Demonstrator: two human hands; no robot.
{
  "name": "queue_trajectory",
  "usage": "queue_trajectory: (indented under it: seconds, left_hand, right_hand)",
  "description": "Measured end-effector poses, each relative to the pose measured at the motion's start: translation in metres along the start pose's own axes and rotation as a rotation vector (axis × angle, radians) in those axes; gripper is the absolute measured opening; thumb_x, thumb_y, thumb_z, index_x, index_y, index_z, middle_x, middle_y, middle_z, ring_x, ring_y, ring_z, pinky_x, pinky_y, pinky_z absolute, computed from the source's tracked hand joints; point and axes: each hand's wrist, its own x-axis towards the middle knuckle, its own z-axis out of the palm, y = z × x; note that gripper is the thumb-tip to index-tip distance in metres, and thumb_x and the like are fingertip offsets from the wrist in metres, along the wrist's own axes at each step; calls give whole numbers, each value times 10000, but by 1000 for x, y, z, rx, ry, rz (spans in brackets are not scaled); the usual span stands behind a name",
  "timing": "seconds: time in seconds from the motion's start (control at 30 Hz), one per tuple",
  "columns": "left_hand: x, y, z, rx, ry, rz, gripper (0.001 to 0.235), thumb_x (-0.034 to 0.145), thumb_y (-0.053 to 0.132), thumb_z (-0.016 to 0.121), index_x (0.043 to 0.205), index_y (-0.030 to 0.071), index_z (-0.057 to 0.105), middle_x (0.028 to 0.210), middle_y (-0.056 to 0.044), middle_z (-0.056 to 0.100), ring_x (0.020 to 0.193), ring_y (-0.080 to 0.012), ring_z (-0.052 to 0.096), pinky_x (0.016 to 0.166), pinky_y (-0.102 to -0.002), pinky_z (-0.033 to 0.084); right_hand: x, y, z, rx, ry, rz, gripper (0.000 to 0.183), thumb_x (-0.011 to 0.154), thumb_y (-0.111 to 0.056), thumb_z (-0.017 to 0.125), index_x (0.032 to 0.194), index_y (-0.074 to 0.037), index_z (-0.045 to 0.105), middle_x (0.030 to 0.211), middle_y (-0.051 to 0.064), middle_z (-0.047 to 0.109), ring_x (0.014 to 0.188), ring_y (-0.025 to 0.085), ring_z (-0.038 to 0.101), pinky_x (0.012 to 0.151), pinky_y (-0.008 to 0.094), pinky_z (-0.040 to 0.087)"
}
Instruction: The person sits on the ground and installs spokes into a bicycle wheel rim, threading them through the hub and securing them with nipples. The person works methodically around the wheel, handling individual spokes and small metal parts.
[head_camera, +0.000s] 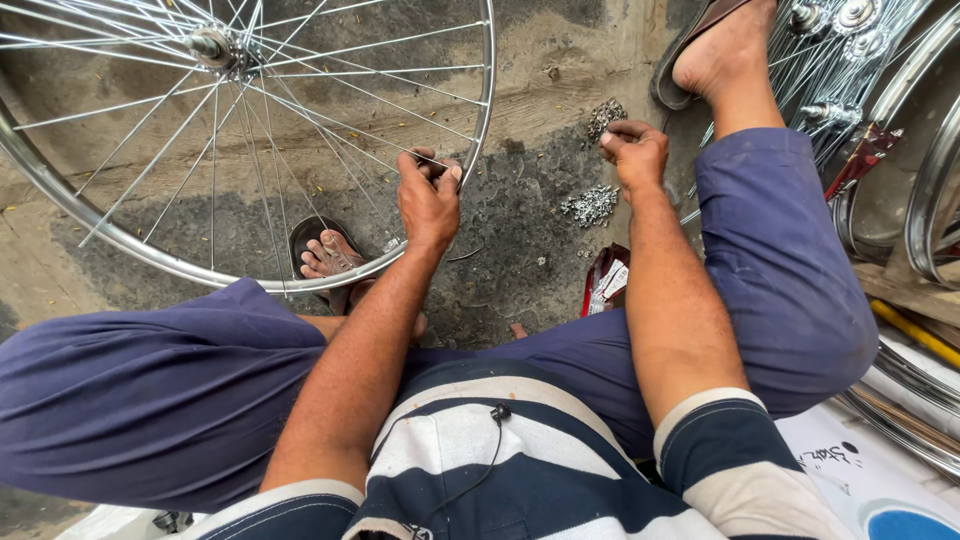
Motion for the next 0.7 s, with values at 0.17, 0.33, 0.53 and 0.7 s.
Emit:
queue_trajectory:
  seconds: [0.17,0.33,0.53,0.7]
  left_hand:
    - [1,4,1,232,102,81,432,908,135,811,1175,55,481,852,-91,743,786,-203,705,716,-352,524]
    - [0,-7,4,115,97,86,446,904,132,815,1188,53,480,940,-104,741,831,-197,716,730,-343,557]
    - [7,-5,7,13,7,28,416,931,94,735,1239,65,457,991,-71,770,863,-171,733,745,-322,578]
    - [9,4,6,145,9,-22,420,943,125,742,1245,74,455,942,-61,773,833,-181,751,749,-343,560]
  right_hand:
    - [-8,-5,11,72,-71,13,144,924,7,740,1065,22,714,901,72,745,737,138,731,646,253,623]
    - [-26,-6,5,-332,-203,42,229,872,40,697,1080,-49,727,890,110,753,719,150,732,615,272,595]
    - [-52,-3,19,-1010,-305,-91,244,757,16,758,957,-103,830,1016,66,782,896,194,716,864,379,551]
    - [-52,15,31,-1487,-286,-162,200,793,-113,734,975,-65,801,1031,207,750,955,358,726,861,454,578]
